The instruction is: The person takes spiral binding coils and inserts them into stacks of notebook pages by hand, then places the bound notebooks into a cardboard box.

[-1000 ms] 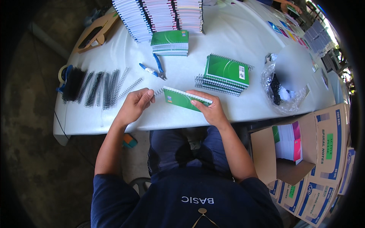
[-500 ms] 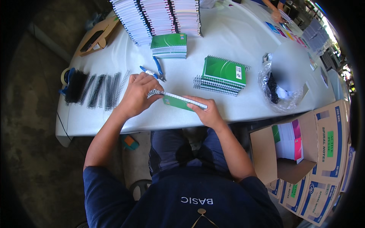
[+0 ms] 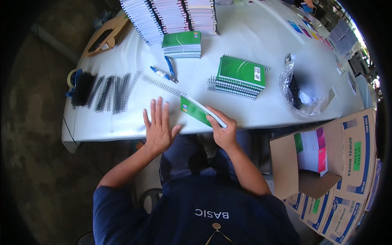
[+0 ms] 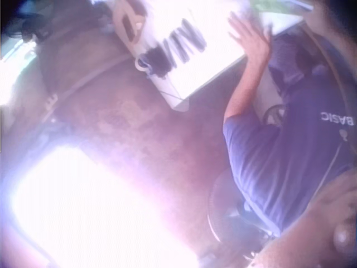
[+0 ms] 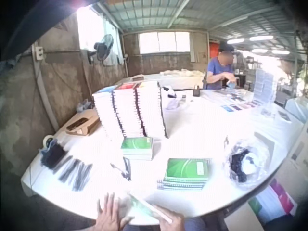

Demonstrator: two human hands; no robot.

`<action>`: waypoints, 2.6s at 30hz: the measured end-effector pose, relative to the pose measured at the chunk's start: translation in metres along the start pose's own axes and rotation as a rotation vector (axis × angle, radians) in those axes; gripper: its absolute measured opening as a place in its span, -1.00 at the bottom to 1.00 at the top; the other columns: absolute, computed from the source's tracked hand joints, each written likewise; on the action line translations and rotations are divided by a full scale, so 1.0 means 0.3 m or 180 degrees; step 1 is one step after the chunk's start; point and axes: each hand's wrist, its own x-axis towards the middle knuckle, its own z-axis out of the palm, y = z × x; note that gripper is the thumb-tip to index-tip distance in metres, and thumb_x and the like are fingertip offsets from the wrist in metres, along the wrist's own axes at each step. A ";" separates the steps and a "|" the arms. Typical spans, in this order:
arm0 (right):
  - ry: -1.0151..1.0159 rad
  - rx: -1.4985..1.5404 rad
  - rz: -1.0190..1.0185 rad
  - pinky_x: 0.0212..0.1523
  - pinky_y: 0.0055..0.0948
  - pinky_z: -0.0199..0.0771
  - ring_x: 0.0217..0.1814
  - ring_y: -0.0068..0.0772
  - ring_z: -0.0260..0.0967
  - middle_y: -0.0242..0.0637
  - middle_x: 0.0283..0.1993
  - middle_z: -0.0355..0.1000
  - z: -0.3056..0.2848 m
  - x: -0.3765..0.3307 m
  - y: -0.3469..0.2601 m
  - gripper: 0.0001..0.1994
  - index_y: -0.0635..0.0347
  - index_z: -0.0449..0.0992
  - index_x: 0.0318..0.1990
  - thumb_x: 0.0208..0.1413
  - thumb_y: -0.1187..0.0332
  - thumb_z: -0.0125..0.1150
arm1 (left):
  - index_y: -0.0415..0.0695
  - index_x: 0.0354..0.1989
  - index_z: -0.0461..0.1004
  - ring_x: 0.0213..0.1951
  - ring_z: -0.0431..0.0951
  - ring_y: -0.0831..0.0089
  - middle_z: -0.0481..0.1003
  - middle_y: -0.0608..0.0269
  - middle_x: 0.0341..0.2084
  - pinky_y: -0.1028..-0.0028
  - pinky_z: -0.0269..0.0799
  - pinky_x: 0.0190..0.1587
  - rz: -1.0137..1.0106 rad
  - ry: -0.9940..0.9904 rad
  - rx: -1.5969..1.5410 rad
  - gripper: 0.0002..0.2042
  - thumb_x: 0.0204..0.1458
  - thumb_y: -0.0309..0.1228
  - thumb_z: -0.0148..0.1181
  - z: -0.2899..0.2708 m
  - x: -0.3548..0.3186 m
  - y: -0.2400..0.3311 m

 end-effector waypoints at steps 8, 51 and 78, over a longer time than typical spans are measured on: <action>-0.0456 -0.0012 -0.0089 -0.19 -0.49 0.45 -0.21 -0.31 0.50 -0.13 -0.18 0.52 -0.014 0.021 0.002 -0.72 0.24 0.51 -0.07 0.01 0.60 0.15 | -0.06 0.14 0.27 0.24 0.10 0.09 0.23 0.02 0.14 0.05 -0.14 0.21 -0.0723 0.2335 -0.0025 -0.54 0.03 -0.29 0.11 -0.170 0.219 -0.123; -0.0515 -0.0468 -0.0924 -0.16 -0.30 0.50 -0.15 -0.12 0.49 -0.09 -0.09 0.47 0.063 -0.004 0.022 -0.51 0.25 0.36 0.07 -0.13 0.62 0.13 | -0.32 0.24 0.02 0.11 0.16 -0.34 0.09 -0.45 0.11 -0.24 0.09 0.01 0.1963 0.0655 -0.0979 0.04 -0.20 0.40 -0.06 0.098 -0.093 0.085; -0.0649 0.0413 0.0374 -0.13 -0.20 0.40 -0.07 0.08 0.42 0.01 -0.12 0.42 0.050 0.027 0.022 -0.35 0.09 -0.02 0.24 -0.02 0.57 0.09 | -0.10 -0.22 0.48 -0.18 0.46 0.40 0.48 0.31 -0.31 0.26 0.13 -0.02 0.1452 0.0061 -0.1049 -0.72 -0.19 -0.45 0.29 -0.215 0.237 0.194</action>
